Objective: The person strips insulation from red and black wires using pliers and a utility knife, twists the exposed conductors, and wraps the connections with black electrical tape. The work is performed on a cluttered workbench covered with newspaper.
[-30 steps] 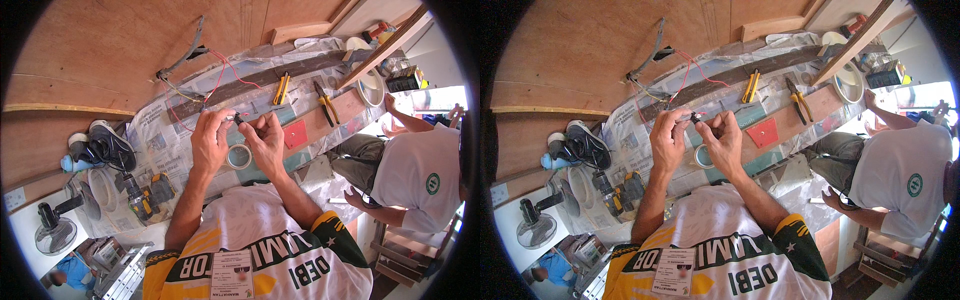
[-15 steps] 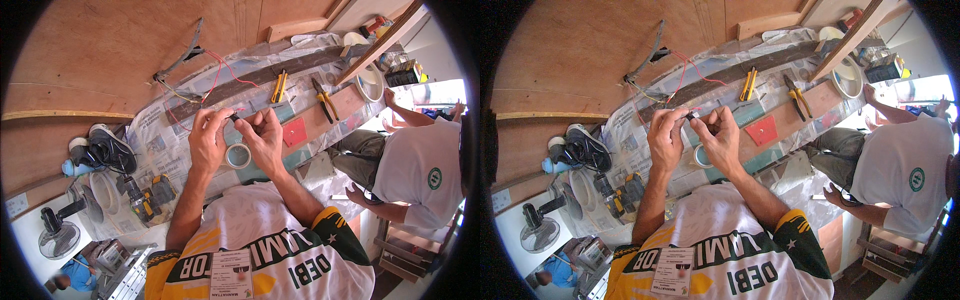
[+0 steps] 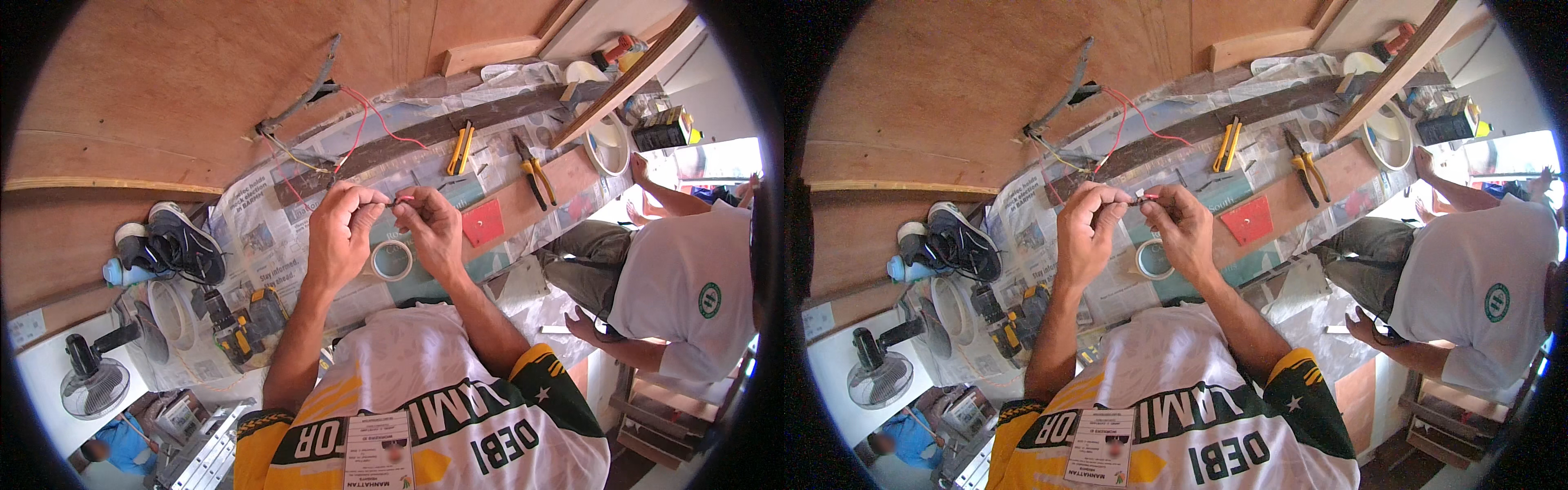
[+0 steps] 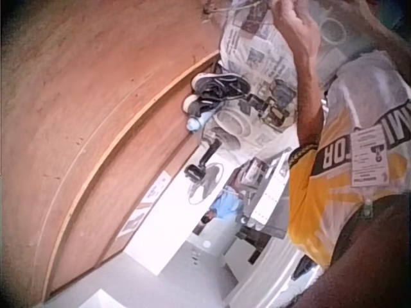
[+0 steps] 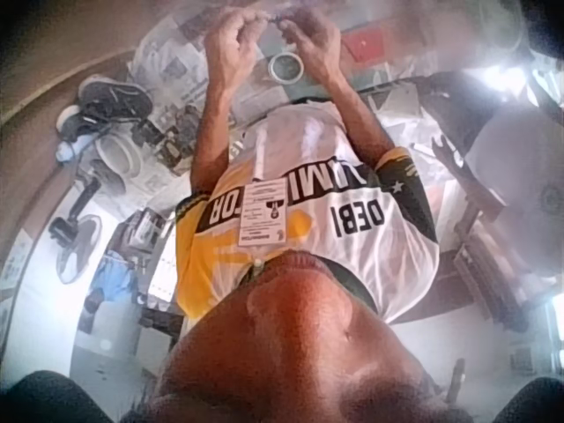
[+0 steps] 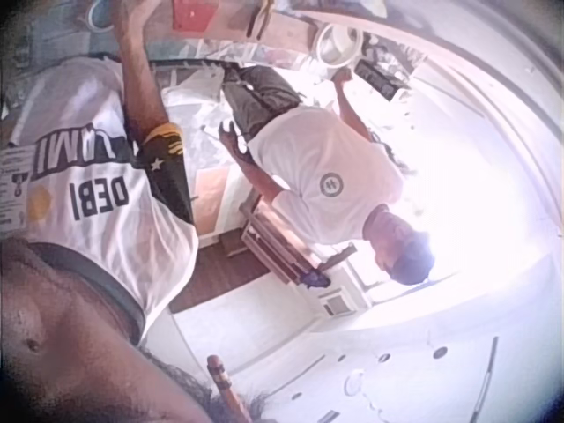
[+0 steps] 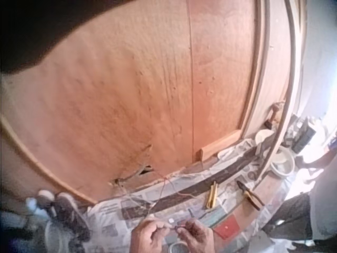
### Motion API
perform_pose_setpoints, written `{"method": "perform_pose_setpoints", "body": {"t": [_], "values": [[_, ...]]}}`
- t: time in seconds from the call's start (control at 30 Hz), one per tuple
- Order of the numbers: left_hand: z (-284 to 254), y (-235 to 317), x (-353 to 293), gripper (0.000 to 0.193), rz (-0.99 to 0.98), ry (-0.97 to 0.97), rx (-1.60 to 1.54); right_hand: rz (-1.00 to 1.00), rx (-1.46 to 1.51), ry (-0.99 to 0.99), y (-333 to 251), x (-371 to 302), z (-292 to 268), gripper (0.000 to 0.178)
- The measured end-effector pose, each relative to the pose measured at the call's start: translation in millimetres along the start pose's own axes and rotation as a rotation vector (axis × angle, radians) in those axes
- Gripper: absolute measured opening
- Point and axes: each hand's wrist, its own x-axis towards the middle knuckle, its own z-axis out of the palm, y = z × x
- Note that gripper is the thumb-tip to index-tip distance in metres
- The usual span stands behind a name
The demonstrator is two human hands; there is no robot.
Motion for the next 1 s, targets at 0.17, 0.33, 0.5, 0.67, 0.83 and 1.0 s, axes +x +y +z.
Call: {"method": "perform_pose_setpoints", "body": {"t": [0.17, 0.33, 0.5, 0.67, 0.83, 1.0], "values": [[3.0, 4.2, -4.8, 0.011, -0.017, -0.038, -0.042, -0.063, 0.241, -0.171, 18.3, 21.8, -13.4, 0.014], [4.7, 1.0, -7.2, 0.011, 0.055, -0.023, 0.071, -0.37, -0.057, -0.4, 6.3, 64.8, -31.5, 0.014], [8.1, -1.2, -11.1, 0.009, 0.056, 0.03, 0.12, -0.722, -0.566, -0.316, -37.8, 81.6, -35.1, 0.024], [12.5, -0.3, -13.4, 0.008, 0.0, 0.072, 0.038, -0.534, -0.619, -0.442, -44.3, 76.9, -39.4, 0.028], [14.8, -1.9, -15.7, 0.01, -0.006, 0.026, 0.06, -0.017, -0.181, -0.525, -31.6, 68.9, -42.8, 0.019], [23.9, -14.0, -20.7, 0.008, 0.027, 0.001, 0.147, -0.016, -0.053, -0.548, -43.9, 76.9, -39.5, 0.025]]}}
